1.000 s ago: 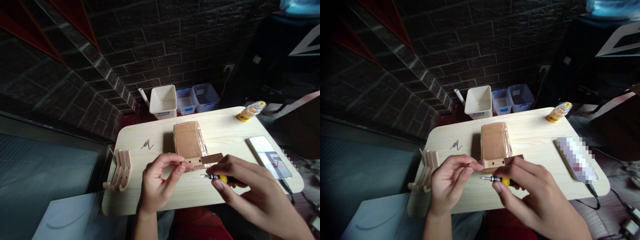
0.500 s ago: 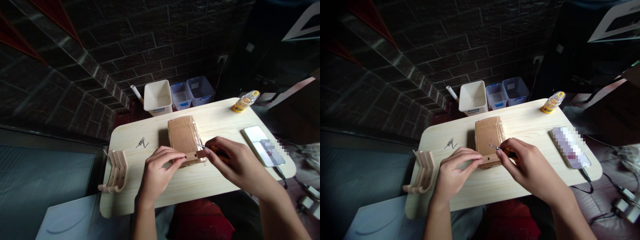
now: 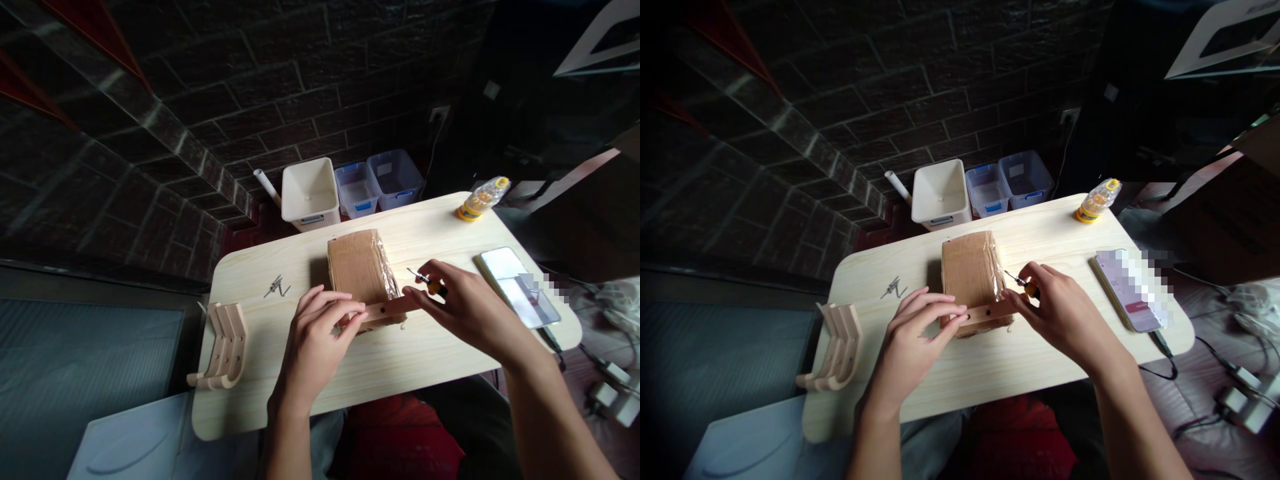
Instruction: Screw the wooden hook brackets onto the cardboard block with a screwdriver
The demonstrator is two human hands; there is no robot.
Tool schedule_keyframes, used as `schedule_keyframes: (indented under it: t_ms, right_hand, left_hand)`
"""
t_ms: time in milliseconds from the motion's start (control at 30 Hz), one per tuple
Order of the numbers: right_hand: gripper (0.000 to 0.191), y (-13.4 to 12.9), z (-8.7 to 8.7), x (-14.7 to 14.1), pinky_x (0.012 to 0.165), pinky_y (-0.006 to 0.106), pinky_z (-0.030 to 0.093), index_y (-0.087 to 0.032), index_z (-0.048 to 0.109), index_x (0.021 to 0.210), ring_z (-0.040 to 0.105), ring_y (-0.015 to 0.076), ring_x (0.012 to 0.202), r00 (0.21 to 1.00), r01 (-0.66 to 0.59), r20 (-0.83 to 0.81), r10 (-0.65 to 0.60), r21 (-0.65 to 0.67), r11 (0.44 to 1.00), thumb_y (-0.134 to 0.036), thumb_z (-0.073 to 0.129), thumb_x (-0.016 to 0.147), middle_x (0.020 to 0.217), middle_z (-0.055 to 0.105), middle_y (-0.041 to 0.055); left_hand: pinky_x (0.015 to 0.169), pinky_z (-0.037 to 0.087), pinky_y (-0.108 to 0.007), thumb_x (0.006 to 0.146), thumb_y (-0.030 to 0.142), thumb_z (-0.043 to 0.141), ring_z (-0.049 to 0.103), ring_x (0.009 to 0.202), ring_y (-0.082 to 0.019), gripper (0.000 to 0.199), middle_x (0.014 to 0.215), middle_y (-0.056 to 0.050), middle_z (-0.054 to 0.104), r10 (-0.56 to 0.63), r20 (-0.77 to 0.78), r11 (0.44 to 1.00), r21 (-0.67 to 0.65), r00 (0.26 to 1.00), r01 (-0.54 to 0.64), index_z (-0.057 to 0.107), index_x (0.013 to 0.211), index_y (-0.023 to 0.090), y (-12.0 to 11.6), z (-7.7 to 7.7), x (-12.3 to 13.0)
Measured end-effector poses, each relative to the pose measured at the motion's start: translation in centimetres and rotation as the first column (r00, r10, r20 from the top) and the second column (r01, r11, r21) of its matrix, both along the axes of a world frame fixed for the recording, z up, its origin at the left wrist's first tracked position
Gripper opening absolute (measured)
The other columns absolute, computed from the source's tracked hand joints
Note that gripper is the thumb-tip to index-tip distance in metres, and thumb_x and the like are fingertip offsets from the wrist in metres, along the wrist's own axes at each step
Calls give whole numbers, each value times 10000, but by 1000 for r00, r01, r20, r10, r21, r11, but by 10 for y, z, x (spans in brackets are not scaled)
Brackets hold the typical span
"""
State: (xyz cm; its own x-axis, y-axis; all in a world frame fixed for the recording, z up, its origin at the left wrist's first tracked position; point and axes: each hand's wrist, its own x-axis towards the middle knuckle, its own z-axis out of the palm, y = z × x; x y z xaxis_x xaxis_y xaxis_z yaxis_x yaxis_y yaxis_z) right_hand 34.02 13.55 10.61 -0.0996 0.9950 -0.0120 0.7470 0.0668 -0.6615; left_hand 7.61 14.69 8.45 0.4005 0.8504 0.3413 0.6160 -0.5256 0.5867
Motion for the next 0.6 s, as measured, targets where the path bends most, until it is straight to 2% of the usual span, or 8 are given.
schedule_keyframes:
  t_ms: [133,233,367,467,533,600]
  right_hand:
    - [276,1,-6,1,536,271,348,-229,632,1045,556,168,562,1000,-13,-5,12,-113,993,-499,608,991,661,649,-8]
    - [248,2,-7,1,536,272,330,-241,624,947,541,163,562,1000,-23,8,25,-179,984,-485,603,987,637,637,-16]
    - [300,3,-7,2,554,277,315,-245,539,793,516,146,577,999,-51,4,53,-189,981,-468,593,985,654,613,-16]
    - [327,4,-9,2,554,284,297,-245,485,743,475,137,562,998,-60,7,62,-179,982,-446,600,975,644,586,-19]
    - [330,5,-10,3,552,285,289,-245,472,734,456,132,552,998,-59,7,61,-175,983,-434,604,970,637,575,-21]
    - [332,5,-12,3,550,286,284,-244,472,731,451,131,546,998,-55,9,58,-168,984,-433,602,971,633,569,-21]
  left_hand:
    - [1153,440,-494,933,179,742,725,1034,-210,106,961,-3,801,-17,-44,999,32,999,18,759,989,268,1,-3,2]
    - [1149,437,-491,943,170,723,719,1043,-208,96,1065,-16,798,-56,-53,998,6,997,57,753,957,260,3,-7,1]
    - [1020,515,-433,952,168,705,701,894,-192,74,951,-32,780,-95,0,994,-57,995,95,741,946,231,7,-15,0]
    - [889,549,-378,959,179,693,680,824,-191,65,866,-40,760,-87,35,990,-105,996,90,734,927,218,8,-23,-1]
    - [850,560,-351,961,196,697,693,836,-192,51,893,-50,764,-54,58,989,-131,997,61,742,962,222,7,-28,-2]
    - [878,572,-343,956,210,712,719,880,-191,130,961,-52,781,-11,81,988,-150,997,23,743,1080,238,5,-33,-3]
